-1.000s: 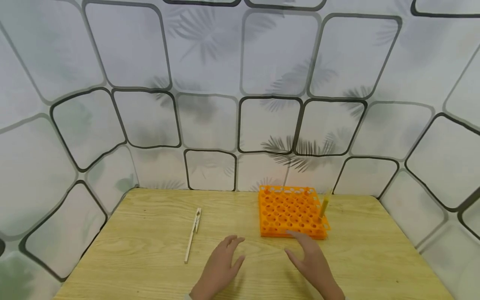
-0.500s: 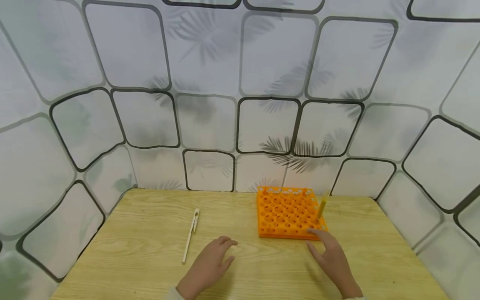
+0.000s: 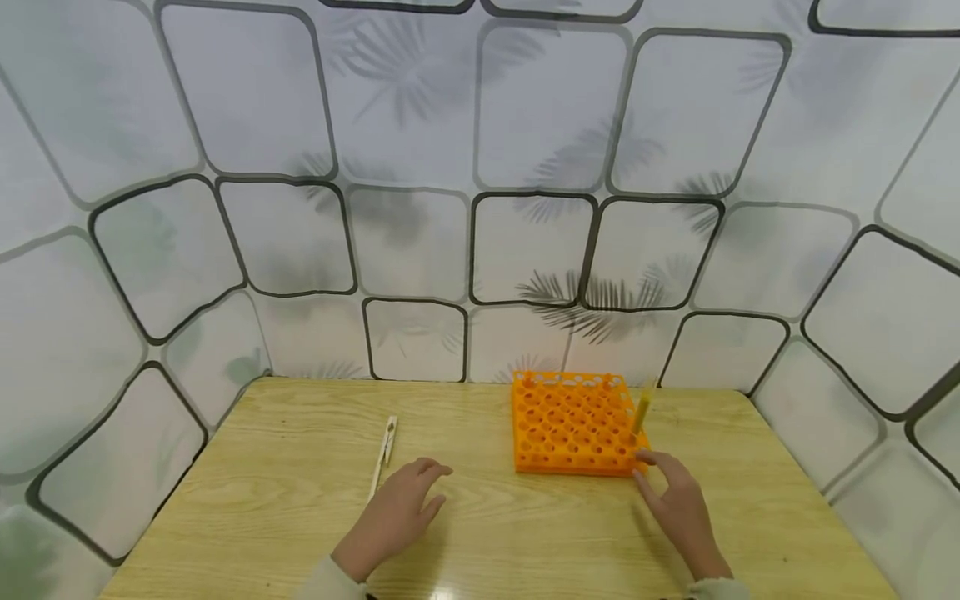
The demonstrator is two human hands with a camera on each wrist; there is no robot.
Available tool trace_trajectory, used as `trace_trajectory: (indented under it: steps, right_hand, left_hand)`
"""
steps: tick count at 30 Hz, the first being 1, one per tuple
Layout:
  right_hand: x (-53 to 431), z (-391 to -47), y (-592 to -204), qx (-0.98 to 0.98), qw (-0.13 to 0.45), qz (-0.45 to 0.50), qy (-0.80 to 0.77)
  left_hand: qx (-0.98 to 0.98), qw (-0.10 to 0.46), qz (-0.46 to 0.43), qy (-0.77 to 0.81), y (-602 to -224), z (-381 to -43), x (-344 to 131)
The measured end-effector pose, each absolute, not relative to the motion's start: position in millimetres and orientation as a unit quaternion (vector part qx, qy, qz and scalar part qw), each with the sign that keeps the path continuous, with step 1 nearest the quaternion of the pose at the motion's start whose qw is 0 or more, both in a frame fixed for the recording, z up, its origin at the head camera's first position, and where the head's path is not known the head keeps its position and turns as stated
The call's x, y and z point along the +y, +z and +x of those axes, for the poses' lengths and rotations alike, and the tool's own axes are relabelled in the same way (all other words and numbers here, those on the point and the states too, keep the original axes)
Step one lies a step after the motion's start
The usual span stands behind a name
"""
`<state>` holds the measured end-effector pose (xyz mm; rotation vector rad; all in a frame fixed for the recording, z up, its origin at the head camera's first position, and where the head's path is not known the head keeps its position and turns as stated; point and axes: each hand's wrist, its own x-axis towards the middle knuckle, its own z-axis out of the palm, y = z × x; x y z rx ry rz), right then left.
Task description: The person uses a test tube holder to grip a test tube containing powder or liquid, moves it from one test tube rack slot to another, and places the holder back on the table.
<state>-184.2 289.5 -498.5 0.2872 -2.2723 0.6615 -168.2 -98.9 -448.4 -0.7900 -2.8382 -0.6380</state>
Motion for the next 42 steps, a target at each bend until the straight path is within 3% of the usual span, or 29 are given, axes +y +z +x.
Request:
trace_trajectory:
  steps: [15,24,33,42]
  right_hand:
    - [299,-191,-498,-0.885,0.352,0.014,0.303]
    - [304,-196,-494,-0.887,0.251,-0.072,0.38]
    - [316,-202,-499,-0.867,0.14,-0.072,0.473]
    - [326,-210,-510,-0.792,0.072,-0.048,0.604]
  left_hand:
    - [-0.95,0.082,-0.21,-0.214,-454,-175,-119]
    - [-0.957,0.071,-0.17,-0.225,-457,-180,-127]
    - [-0.963,0.09,-0.137,-0.215,-456,-184,-135]
    - [-0.961,0.075,-0.131,-0.23,-457,-189,-140]
